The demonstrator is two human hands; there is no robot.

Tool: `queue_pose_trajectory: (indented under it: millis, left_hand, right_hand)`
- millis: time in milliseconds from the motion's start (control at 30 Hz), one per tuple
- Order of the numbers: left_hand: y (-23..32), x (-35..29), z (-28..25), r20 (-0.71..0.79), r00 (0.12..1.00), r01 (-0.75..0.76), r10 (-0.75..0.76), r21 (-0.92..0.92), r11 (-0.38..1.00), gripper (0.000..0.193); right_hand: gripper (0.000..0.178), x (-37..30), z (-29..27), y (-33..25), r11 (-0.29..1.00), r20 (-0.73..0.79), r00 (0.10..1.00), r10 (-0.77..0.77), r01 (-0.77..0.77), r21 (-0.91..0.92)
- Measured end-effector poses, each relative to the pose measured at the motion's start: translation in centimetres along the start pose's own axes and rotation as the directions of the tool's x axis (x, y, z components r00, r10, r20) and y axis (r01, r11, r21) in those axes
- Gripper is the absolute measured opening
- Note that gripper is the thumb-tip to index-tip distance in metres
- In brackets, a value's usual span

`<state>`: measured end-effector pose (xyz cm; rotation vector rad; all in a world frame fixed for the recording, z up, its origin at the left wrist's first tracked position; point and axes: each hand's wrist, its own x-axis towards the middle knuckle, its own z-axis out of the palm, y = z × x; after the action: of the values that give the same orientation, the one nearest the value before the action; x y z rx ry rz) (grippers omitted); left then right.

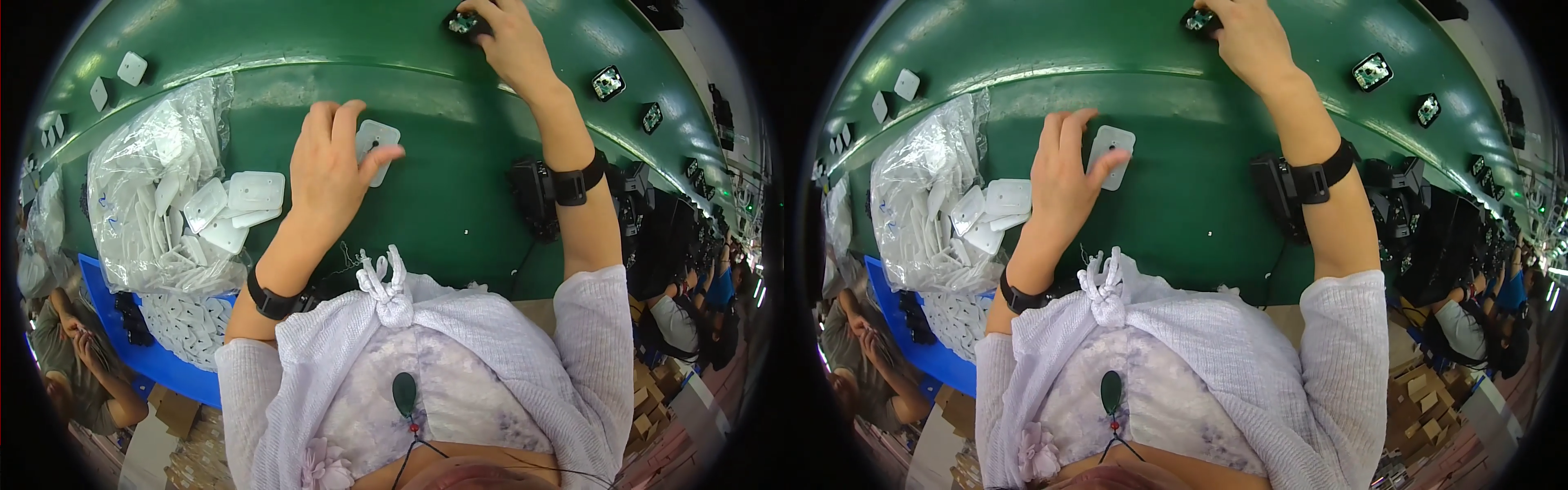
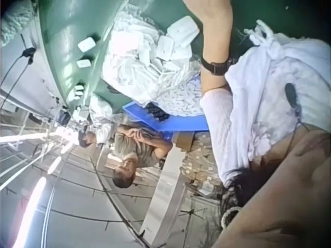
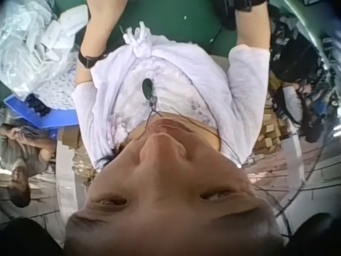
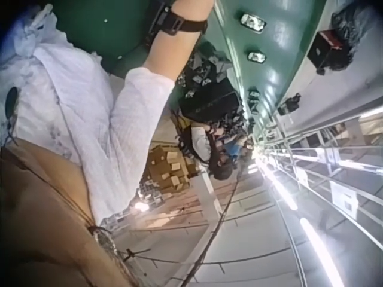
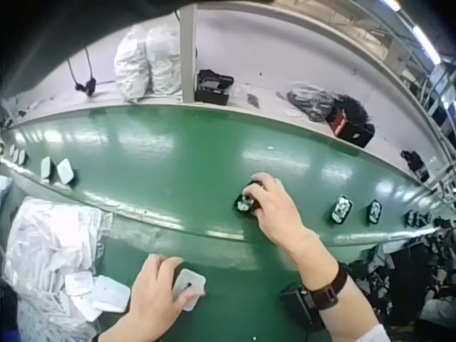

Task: The person assembles electronic devices by picking up a white plastic base, inserting a small black component, and fitting a black plastic housing over it. They press the pieces together and place the completed unit onto the green conveyor belt.

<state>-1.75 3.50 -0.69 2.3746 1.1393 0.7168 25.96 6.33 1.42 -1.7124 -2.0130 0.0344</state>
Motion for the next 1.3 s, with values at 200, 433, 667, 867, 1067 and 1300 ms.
queue_pose_trajectory:
  millis: [200, 433, 667, 867, 1067, 1300]
  left_hand:
    - [-0.6, -3.6, -0.3, 0.018, 0.998, -0.057, 0.057, 0.035, 0.998, 0.059]
    - [-1.1, -3.8, -0.4, -0.012, 0.991, -0.134, 0.133, -0.031, 0.991, 0.05]
    - [-1.3, -4.0, -0.4, -0.029, 0.992, -0.123, 0.122, -0.042, 0.992, 0.05]
    - [-2.0, -4.3, -1.3, 0.011, 0.996, 0.086, -0.09, -0.424, 0.902, 0.043]
    - [-2.4, -4.8, -1.3, -0.002, 0.998, -0.055, 0.057, -0.298, 0.953, 0.048]
    - [-1.9, -5.5, -1.7, 0.02, 0.989, -0.144, 0.145, -0.053, 0.988, 0.049]
  right_hand:
    - [0.035, -2.6, -1.0, -3.6, 0.924, -0.005, 0.952, 0.307, -0.297, 0.242]
    - [0.039, -8.4, -2.7, -6.7, 0.971, 0.147, 0.96, 0.239, -0.233, -0.058]
    - [0.052, -10.3, -3.1, -8.3, 0.972, 0.234, 0.96, 0.156, -0.192, 0.139]
    - [0.048, -8.6, -1.5, -12.5, 0.949, 0.173, 0.985, -0.01, -0.045, 0.312]
    - [0.05, -7.2, 1.0, -13.5, 0.962, 0.255, 0.959, -0.127, 0.056, 0.266]
    - [0.052, -8.3, 2.2, -14.3, 0.988, 0.166, 0.982, -0.092, 0.068, 0.142]
